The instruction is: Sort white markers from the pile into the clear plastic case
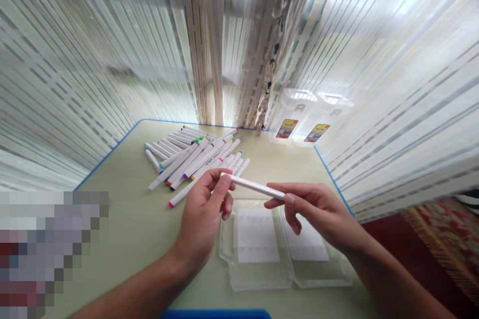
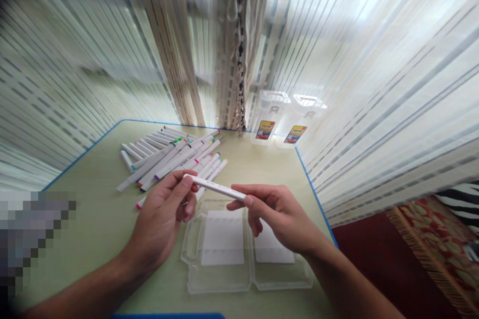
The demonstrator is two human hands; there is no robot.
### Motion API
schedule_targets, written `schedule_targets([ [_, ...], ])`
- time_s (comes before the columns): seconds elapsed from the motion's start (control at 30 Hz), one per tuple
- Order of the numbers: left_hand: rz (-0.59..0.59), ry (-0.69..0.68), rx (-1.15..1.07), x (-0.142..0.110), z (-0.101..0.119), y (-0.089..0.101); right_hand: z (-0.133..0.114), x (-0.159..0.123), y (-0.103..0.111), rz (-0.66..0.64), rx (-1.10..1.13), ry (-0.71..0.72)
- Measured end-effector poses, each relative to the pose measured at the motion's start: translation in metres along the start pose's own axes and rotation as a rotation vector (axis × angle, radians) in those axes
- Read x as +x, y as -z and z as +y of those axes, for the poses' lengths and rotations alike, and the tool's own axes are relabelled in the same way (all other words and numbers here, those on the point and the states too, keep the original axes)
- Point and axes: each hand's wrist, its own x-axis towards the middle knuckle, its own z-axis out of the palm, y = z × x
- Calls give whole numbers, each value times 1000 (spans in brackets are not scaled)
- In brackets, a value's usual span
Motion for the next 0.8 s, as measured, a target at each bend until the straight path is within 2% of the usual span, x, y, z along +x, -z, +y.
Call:
schedule_targets([
  [0.47, -57, -56, 145, 1, 0, 1, 2, 7, -1, 57, -165, -23],
  [0.8, -333, -70, 349, -10, 0, 3, 0, 6, -5, 10, -349, -19],
])
